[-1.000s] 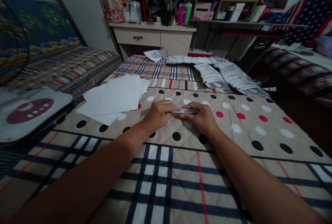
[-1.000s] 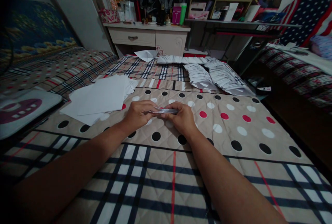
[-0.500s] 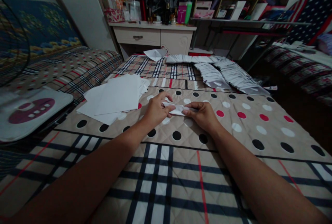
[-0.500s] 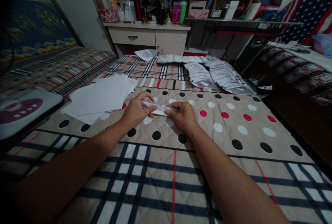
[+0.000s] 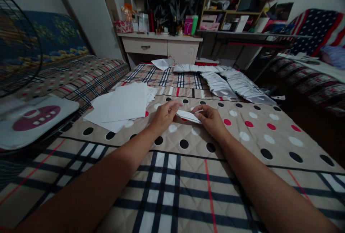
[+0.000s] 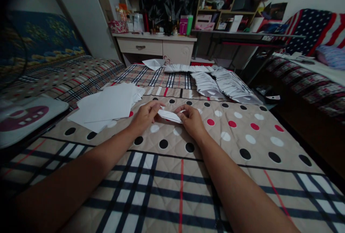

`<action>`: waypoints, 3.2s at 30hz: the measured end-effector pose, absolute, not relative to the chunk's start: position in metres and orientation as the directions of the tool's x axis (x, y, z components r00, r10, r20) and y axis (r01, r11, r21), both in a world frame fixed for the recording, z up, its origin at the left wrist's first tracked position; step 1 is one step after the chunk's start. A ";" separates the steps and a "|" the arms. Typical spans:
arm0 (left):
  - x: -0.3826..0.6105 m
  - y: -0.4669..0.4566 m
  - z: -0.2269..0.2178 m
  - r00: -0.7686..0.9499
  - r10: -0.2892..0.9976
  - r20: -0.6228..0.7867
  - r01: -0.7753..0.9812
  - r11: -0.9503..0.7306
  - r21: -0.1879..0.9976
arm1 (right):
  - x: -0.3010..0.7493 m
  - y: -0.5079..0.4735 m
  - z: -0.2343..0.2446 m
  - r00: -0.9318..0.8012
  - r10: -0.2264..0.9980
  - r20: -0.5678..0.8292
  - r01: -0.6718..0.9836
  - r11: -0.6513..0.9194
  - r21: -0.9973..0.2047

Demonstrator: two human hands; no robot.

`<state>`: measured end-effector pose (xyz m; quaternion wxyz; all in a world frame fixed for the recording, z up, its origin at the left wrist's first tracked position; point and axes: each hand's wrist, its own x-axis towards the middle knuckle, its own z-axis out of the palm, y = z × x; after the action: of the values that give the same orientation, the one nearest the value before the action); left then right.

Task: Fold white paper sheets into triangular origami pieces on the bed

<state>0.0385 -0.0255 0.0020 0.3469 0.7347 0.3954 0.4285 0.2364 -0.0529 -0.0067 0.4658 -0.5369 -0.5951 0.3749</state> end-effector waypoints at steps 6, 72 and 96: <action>0.037 -0.022 -0.002 0.510 0.533 0.675 0.164 -0.831 0.532 | 0.238 -0.051 -0.010 -0.009 0.991 0.130 0.220 0.129 -0.967; 0.048 -0.031 -0.005 0.319 0.843 0.433 0.205 -0.508 0.837 | 0.225 -0.068 -0.009 -0.037 0.966 0.257 0.316 0.255 -0.914; 0.047 -0.033 -0.005 0.410 0.851 0.328 0.175 -0.427 0.887 | 0.225 -0.072 0.001 0.128 0.969 0.211 0.172 0.188 -0.967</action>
<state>0.0465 -0.0335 -0.0053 0.4059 0.7350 0.3492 0.4161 0.2246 -0.0719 0.0011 0.5415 -0.5202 -0.5483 0.3683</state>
